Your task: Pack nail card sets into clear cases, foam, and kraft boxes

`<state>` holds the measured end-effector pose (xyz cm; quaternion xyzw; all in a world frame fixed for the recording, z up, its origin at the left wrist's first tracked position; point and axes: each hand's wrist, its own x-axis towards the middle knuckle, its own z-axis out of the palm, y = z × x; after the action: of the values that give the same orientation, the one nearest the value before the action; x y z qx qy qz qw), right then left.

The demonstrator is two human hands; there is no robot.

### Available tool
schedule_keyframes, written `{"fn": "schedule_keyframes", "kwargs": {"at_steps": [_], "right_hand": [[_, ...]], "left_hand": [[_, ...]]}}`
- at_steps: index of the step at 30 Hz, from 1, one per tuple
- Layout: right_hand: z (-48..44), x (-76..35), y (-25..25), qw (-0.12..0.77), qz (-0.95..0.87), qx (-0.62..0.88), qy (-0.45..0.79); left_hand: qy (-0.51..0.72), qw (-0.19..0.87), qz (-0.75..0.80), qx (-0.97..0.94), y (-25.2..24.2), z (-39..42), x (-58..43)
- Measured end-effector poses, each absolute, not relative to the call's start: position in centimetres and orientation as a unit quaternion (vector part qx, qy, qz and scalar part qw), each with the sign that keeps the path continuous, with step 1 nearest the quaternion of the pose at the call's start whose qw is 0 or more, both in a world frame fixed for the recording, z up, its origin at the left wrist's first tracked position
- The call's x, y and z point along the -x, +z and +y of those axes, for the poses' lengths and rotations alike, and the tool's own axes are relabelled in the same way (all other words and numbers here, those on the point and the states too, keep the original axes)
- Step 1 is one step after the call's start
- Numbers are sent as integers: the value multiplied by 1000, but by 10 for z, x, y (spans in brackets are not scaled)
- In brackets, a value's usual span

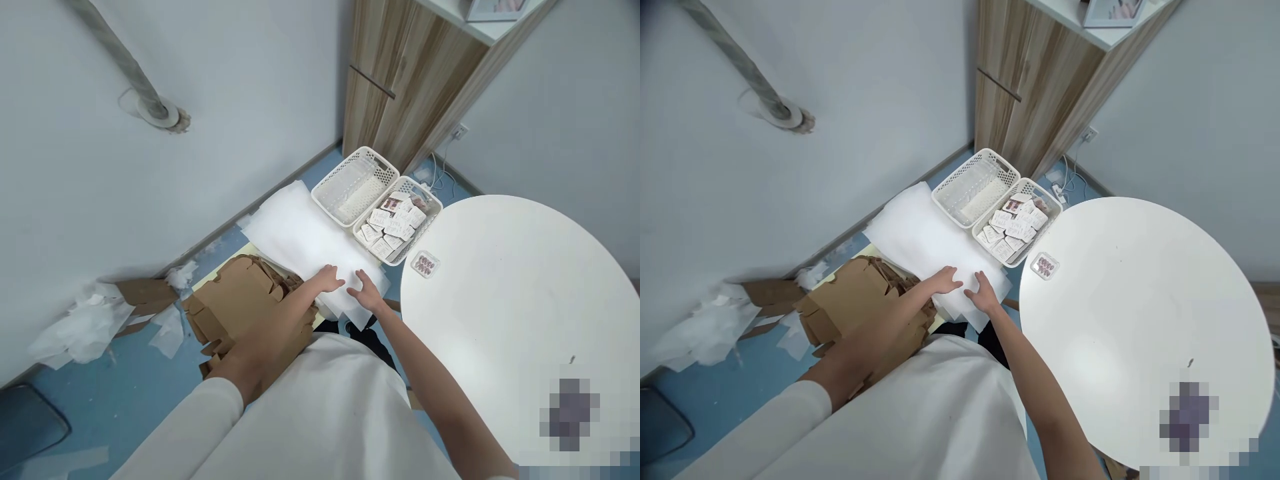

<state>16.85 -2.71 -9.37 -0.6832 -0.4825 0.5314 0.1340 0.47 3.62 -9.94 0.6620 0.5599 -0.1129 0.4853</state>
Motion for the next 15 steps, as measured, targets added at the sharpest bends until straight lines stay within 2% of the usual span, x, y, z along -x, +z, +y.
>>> {"fn": "schedule_keyframes", "kwargs": {"at_steps": [7,15], "right_hand": [[-15,-142,-117,93,-530,666,517],[-22,-127,-109,55,-623,625,467]], "left_hand": [[-93,496,591,-629,-108,36,-6],[2,511,624,-592,-115,37,-6]]}}
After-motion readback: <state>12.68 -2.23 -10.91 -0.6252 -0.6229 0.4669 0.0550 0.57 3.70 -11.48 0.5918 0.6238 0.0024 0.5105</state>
